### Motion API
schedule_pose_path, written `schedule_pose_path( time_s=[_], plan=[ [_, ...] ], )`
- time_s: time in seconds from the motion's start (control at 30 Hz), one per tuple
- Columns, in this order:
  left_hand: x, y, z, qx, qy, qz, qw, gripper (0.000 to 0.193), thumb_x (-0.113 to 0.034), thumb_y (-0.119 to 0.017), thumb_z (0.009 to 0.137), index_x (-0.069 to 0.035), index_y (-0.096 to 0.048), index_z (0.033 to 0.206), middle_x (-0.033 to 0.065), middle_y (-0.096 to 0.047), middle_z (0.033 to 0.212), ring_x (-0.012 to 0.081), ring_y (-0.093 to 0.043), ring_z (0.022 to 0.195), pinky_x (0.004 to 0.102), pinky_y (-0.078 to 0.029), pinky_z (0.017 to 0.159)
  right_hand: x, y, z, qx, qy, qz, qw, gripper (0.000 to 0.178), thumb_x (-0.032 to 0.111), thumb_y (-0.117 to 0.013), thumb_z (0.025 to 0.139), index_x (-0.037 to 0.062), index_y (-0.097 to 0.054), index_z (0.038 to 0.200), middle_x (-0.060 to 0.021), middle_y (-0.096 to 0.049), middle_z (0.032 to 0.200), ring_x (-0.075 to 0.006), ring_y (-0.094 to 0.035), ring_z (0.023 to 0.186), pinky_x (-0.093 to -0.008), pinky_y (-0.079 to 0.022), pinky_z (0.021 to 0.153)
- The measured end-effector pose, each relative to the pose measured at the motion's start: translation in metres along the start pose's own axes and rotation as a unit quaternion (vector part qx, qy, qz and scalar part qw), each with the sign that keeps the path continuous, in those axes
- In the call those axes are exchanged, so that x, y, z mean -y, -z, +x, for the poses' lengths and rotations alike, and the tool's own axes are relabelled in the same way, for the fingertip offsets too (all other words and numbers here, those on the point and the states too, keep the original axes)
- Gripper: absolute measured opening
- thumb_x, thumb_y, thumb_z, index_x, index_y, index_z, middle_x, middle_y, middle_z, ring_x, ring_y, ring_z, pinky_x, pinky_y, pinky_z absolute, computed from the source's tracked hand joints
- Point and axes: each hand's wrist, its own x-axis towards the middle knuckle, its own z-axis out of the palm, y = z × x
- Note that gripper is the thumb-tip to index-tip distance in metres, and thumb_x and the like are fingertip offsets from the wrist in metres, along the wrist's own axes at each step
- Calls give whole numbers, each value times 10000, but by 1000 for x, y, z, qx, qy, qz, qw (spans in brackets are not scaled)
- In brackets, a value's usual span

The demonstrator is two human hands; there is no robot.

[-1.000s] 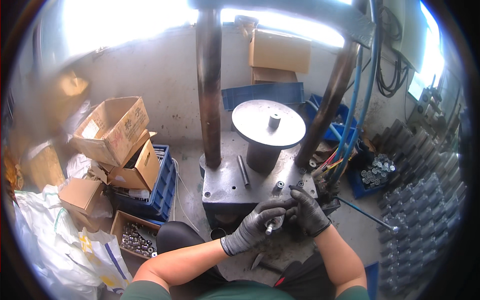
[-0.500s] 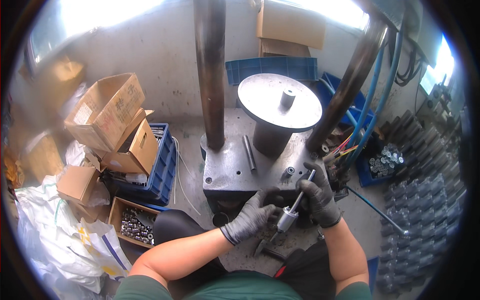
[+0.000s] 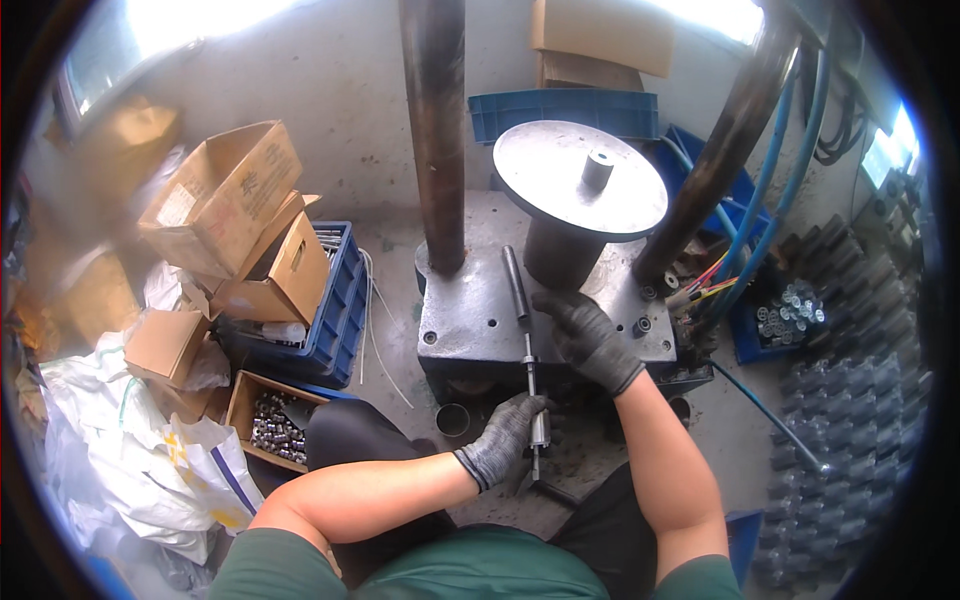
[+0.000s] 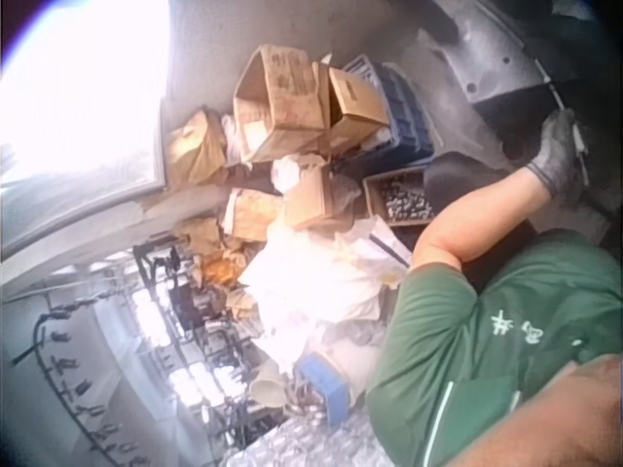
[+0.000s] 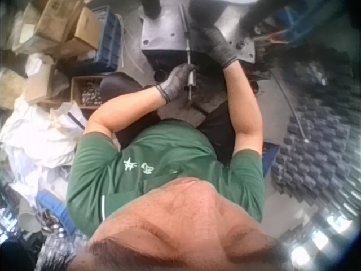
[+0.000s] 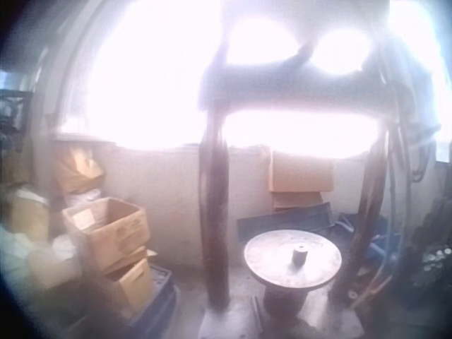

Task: The worker uses a hydraulic press or similar industrial machine to assemble cylindrical metal components by pressing rods and gears together.

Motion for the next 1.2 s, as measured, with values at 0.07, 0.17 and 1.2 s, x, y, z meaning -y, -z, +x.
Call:
schedule_pose_path(
  time_s=[0.07, 0.17, 1.2],
  plan=[
    [-1, -3, 2, -4, 1, -7, 1000, 241, -264, -566, 1004, -87, -599, 1164, 106, -667, 930, 238, -701, 840, 449, -624, 722, 3, -10, 10, 33, 7, 55, 998, 334, -26, -630, 824, 9, -661, 1155, -213, -681, 1077, -426, -634, 1007, -464, -528, 893],
    [1, -5, 6, 0, 0, -17, 1000, 237, -271, -568, 1008, -86, -611, 1150, 89, -668, 912, 234, -702, 796, 445, -622, 691, -5, -26, 15, 26, 44, -20, 998, 351, -43, -616, 802, 14, -663, 1145, -207, -683, 1050, -402, -641, 1019, -464, -532, 898],
    [-1, 5, 16, 67, -20, -18, 997, 324, -147, -622, 966, -47, -535, 1262, 96, -662, 982, 211, -689, 872, 396, -624, 726, 20, -5, -33, 136, -19, -21, 990, 394, -6, -671, 769, 67, -688, 1156, -176, -696, 1029, -373, -657, 1023, -447, -536, 925]
  ],
)
